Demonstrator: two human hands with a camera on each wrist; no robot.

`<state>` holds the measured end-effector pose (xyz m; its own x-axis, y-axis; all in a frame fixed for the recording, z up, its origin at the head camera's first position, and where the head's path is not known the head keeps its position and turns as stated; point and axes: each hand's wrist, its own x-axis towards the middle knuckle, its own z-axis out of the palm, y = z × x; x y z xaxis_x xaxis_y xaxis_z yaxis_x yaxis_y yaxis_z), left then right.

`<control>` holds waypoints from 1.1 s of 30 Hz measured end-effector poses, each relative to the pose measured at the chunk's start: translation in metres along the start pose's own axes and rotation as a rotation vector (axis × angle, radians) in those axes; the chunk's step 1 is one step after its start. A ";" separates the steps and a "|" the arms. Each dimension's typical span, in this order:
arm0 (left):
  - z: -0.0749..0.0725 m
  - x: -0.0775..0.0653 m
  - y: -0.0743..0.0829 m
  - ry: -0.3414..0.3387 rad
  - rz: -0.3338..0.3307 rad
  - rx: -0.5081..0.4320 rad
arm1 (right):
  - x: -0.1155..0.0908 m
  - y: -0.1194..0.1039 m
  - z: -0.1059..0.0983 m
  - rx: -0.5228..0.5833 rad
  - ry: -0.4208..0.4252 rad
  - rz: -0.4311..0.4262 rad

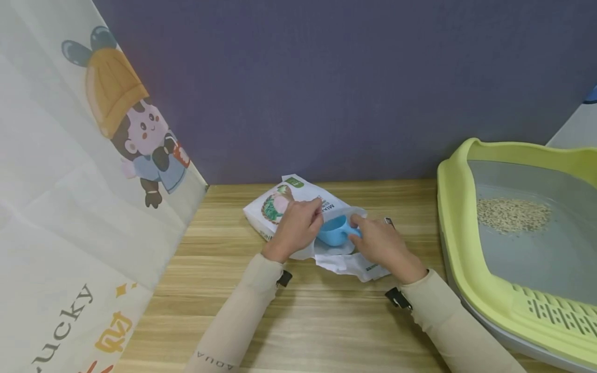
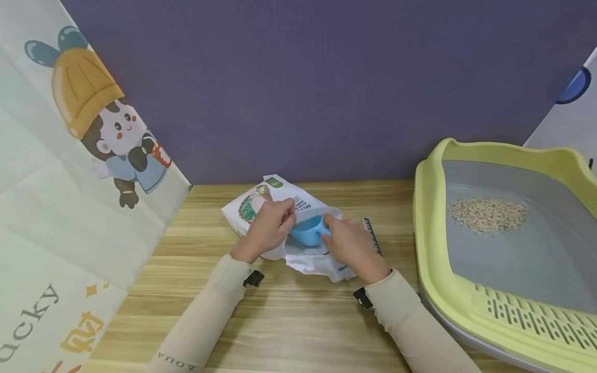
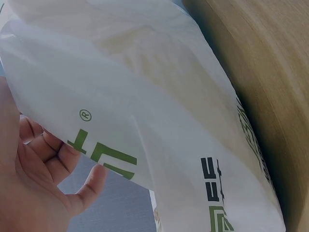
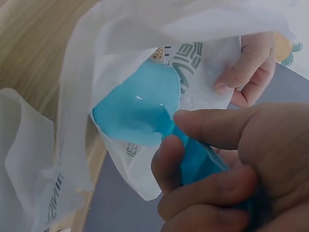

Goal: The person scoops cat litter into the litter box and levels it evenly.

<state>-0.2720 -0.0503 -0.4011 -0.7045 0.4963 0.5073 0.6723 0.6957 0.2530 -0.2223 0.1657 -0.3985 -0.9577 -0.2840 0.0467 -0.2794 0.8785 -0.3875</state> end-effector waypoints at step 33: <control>0.000 -0.001 -0.001 -0.025 -0.043 -0.031 | 0.001 0.013 0.006 0.012 -0.168 0.029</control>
<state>-0.2716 -0.0516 -0.4020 -0.7379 0.4797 0.4747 0.6480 0.7002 0.2997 -0.2269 0.1743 -0.4089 -0.9401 -0.3195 -0.1191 -0.2498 0.8831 -0.3972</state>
